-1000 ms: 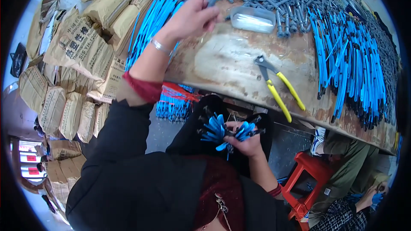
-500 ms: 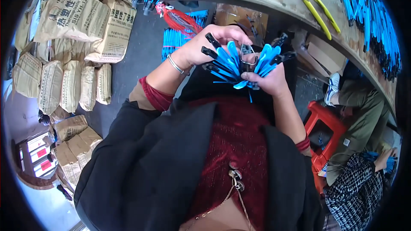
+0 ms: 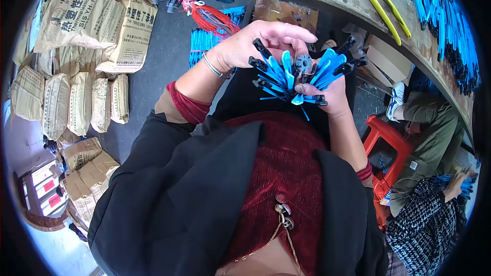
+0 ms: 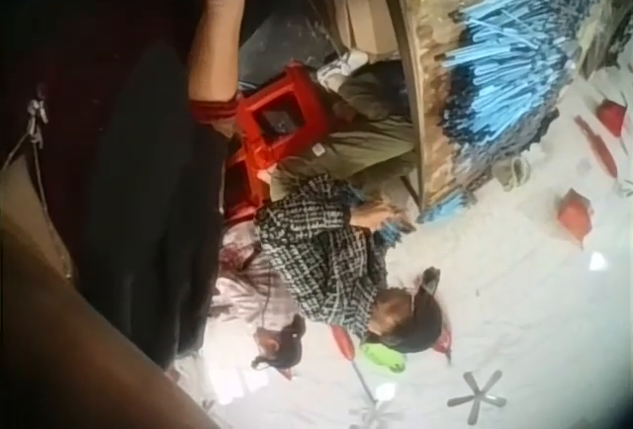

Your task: The person assembles and trims bundles of blue plastic parts at a workbench using pliers.

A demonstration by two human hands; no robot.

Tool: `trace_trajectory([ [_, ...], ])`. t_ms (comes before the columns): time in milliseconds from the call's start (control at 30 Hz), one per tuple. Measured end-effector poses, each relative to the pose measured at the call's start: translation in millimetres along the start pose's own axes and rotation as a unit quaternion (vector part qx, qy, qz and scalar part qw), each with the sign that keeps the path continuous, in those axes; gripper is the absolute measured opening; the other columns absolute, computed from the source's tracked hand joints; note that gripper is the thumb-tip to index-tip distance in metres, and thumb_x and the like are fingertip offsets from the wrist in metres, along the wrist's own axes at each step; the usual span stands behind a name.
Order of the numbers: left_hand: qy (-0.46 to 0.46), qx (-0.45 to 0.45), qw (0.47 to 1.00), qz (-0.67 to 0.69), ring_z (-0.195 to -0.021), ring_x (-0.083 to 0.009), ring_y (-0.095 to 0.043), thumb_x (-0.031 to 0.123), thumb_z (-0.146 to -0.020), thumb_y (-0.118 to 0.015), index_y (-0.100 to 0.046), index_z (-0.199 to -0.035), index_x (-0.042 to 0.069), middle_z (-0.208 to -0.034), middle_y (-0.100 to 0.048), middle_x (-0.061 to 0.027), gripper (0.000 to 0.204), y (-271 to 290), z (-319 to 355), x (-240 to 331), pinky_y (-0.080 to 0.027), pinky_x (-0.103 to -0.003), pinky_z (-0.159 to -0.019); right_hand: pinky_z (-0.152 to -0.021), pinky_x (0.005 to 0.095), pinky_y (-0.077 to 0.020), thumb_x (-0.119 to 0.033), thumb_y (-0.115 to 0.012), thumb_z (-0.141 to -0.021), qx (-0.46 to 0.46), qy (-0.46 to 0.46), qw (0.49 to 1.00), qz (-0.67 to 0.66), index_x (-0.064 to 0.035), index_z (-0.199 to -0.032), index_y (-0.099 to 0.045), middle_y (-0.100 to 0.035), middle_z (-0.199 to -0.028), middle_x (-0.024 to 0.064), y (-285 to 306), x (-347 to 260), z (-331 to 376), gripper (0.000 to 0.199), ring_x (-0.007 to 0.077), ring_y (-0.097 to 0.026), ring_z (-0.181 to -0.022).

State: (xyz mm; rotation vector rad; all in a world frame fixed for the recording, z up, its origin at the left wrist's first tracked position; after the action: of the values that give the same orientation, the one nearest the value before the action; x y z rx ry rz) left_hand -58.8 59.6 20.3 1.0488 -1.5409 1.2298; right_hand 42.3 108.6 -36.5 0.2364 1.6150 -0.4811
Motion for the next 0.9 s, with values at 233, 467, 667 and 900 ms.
trace_trajectory([
  [233,-0.035,-0.001,0.997,-0.07,-0.075,-0.0074,-0.051,0.015,-0.082,-0.065,-0.056,-0.117,0.004,-0.099,-0.061,-0.0069,0.038,8.4,-5.2,-5.1,-0.042,-0.021,-0.067,-0.066,0.0259,-0.05,-0.006,-0.075,-0.066,0.007,-0.01,0.999,-0.033,-0.001,-0.086,-0.061,-0.064,-0.078,0.0043,4.3,8.8,-0.8,0.025,0.011,-0.061,-0.071],
  [467,-0.021,0.034,0.999,-0.022,-0.099,-0.0177,-0.057,0.024,-0.078,-0.069,-0.058,-0.113,-0.001,-0.106,-0.061,-0.0095,0.045,7.8,-6.8,-8.1,-0.043,-0.032,-0.089,-0.066,0.0259,-0.0494,-0.006,-0.075,-0.067,0.017,-0.007,0.998,-0.053,-0.0015,-0.086,-0.061,-0.064,-0.077,0.0037,7.2,7.5,-1.7,0.024,0.0107,-0.06,-0.069],
  [667,-0.072,0.001,0.997,-0.011,-0.099,-0.0175,-0.057,0.015,-0.078,-0.068,-0.06,-0.109,-0.001,-0.105,-0.062,-0.0087,0.036,4.0,-8.8,-9.9,-0.044,-0.031,-0.089,-0.066,0.0258,-0.0484,-0.006,-0.076,-0.067,0.035,-0.013,0.998,-0.054,-0.002,-0.085,-0.061,-0.063,-0.076,0.0034,9.0,7.8,-1.1,0.024,0.0107,-0.059,-0.068],
  [900,-0.101,-0.001,0.987,-0.125,-0.095,-0.0259,-0.058,0.033,-0.077,-0.065,-0.062,-0.104,0.001,-0.1,-0.061,-0.0157,0.042,0.3,-12.0,10.8,-0.044,-0.035,-0.086,-0.065,0.0261,-0.0477,-0.005,-0.076,-0.063,0.067,-0.009,0.998,-0.016,-0.0034,-0.081,-0.058,-0.062,-0.075,0.002,15.4,10.3,-1.6,0.026,0.0102,-0.058,-0.068],
])
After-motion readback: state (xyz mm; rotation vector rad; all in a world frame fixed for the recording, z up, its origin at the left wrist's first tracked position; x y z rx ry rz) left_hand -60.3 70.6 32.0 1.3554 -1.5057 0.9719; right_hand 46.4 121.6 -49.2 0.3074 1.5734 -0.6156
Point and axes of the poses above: each hand's wrist, its own z-axis away from the middle knuckle, its own y-axis out of the back of the hand, x = y × z, the point moved 9 cm from there along -z, towards the middle knuckle
